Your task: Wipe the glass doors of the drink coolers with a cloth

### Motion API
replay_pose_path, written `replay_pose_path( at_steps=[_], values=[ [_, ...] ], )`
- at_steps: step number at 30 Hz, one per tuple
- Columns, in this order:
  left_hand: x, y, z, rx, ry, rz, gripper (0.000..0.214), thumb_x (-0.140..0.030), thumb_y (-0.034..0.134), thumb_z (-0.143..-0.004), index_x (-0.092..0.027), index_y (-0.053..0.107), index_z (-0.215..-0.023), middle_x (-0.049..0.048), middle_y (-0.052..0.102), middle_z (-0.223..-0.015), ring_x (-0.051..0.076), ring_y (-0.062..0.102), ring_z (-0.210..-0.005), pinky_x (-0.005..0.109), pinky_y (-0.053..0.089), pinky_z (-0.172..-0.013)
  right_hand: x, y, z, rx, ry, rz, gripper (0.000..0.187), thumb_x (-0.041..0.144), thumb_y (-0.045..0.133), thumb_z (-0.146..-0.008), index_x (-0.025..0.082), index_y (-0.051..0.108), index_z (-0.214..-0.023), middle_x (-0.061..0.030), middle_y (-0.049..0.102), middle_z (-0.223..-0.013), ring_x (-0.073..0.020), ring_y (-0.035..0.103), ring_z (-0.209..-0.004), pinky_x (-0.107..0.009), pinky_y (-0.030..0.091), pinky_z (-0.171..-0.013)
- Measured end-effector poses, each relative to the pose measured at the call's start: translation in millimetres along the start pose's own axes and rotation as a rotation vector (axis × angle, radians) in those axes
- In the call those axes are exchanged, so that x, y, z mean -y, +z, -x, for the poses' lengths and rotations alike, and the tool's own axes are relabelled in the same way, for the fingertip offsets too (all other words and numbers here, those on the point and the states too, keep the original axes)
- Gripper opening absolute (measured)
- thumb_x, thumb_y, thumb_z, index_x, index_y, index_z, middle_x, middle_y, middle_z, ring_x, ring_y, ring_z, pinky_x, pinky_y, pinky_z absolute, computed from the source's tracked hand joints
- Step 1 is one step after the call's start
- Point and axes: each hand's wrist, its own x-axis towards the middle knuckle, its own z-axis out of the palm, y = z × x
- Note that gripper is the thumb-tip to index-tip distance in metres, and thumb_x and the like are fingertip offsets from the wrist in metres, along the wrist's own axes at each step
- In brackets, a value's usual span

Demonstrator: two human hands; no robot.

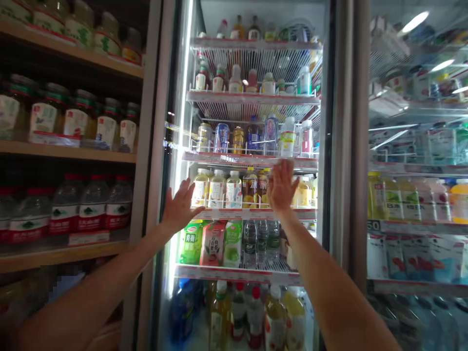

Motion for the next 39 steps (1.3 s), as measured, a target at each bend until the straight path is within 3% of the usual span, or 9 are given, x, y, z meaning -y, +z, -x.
replay_pose_path(
  at_steps=[4, 7, 10, 18, 21, 28, 32, 35, 39],
  values=[
    [3.1, 0.2, 0.5, -0.002, 0.018, -0.031, 0.067, -0.047, 0.042, -0.085, -0.012, 0.026, -0.141, 0.0139, 0.020, -0.150, 0.027, 0.019, -0.139, 0.055, 0.008, -0.111, 56.3, 8.8, 12.4, 0.115, -0.480, -0.023, 0.044, 0.031, 0.034, -0.090, 0.027, 0.040, -0.134, -0.0041, 0.032, -0.147, -0.0200, 0.024, -0.137, -0.051, 0.010, -0.111],
    [4.7, -0.5, 0.0, -0.023, 0.028, -0.036, 0.066, -0.046, 0.042, -0.085, -0.013, 0.028, -0.140, 0.0149, 0.023, -0.149, 0.027, 0.021, -0.138, 0.055, 0.009, -0.111, 59.4, 6.7, 19.3, 0.178, -0.708, -0.041, 0.043, 0.033, 0.035, -0.091, 0.029, 0.040, -0.133, -0.0012, 0.033, -0.147, -0.0175, 0.023, -0.137, -0.047, 0.006, -0.112],
    [7.7, -1.3, -2.9, -0.043, 0.031, -0.035, 0.068, -0.048, 0.044, -0.084, -0.012, 0.028, -0.140, 0.0151, 0.020, -0.149, 0.027, 0.019, -0.138, 0.055, 0.011, -0.111, 26.7, 0.0, 14.1, 0.162, -0.582, -0.021, 0.043, 0.033, 0.033, -0.092, 0.028, 0.039, -0.134, -0.0031, 0.031, -0.147, -0.0186, 0.022, -0.137, -0.049, 0.007, -0.111],
    [8.1, -10.5, -13.3, 0.007, 0.000, 0.019, 0.076, -0.050, 0.049, -0.081, -0.013, 0.023, -0.142, 0.0142, 0.016, -0.151, 0.026, 0.015, -0.140, 0.055, 0.007, -0.111, -48.4, -17.6, -29.1, -0.037, 0.228, 0.023, 0.054, 0.027, 0.033, -0.086, 0.016, 0.034, -0.139, -0.0178, 0.025, -0.148, -0.0304, 0.021, -0.136, -0.064, 0.014, -0.101],
    [4.4, -15.1, -13.7, 0.056, -0.023, 0.041, 0.077, -0.052, 0.049, -0.082, -0.013, 0.023, -0.142, 0.0145, 0.013, -0.151, 0.026, 0.011, -0.140, 0.054, 0.006, -0.112, -18.4, -11.2, -39.9, 0.010, 0.156, -0.006, 0.052, 0.025, 0.035, -0.086, 0.014, 0.036, -0.138, -0.0189, 0.023, -0.148, -0.0308, 0.020, -0.136, -0.063, 0.012, -0.100],
    [3.3, -2.6, -3.1, 0.056, -0.009, 0.087, 0.079, -0.052, 0.051, -0.081, -0.012, 0.019, -0.142, 0.0163, 0.013, -0.152, 0.027, 0.009, -0.140, 0.055, 0.004, -0.111, 109.6, 18.4, -15.3, 0.231, -0.512, -0.213, 0.044, 0.026, 0.040, -0.088, 0.018, 0.044, -0.131, -0.0098, 0.029, -0.148, -0.0243, 0.020, -0.137, -0.057, 0.004, -0.106],
    [13.1, 4.8, 15.7, 0.060, -0.034, 0.072, 0.080, -0.054, 0.049, -0.081, -0.012, 0.017, -0.142, 0.0162, 0.013, -0.152, 0.025, 0.008, -0.141, 0.052, 0.006, -0.112, 131.5, 19.2, 9.3, 0.367, -0.764, -0.276, 0.040, 0.028, 0.040, -0.090, 0.021, 0.047, -0.128, -0.0063, 0.036, -0.145, -0.0212, 0.024, -0.136, -0.055, 0.001, -0.109],
    [25.5, 7.3, 27.2, 0.074, -0.058, 0.070, 0.081, -0.055, 0.048, -0.081, -0.012, 0.018, -0.142, 0.0163, 0.013, -0.152, 0.026, 0.008, -0.141, 0.053, 0.007, -0.112, 107.8, 16.3, 3.7, 0.347, -0.678, -0.204, 0.042, 0.031, 0.038, -0.090, 0.020, 0.046, -0.130, -0.0081, 0.032, -0.146, -0.0203, 0.021, -0.138, -0.055, 0.003, -0.108],
    [42.3, 12.2, 39.2, 0.060, -0.032, 0.082, 0.079, -0.055, 0.046, -0.082, -0.014, 0.016, -0.142, 0.0162, 0.015, -0.151, 0.026, 0.010, -0.140, 0.054, 0.007, -0.112, 61.7, 15.4, -34.4, 0.115, -0.237, -0.109, 0.051, 0.039, 0.029, -0.090, 0.021, 0.037, -0.136, -0.0078, 0.023, -0.150, -0.0222, 0.017, -0.139, -0.056, 0.010, -0.104]
  ],
)
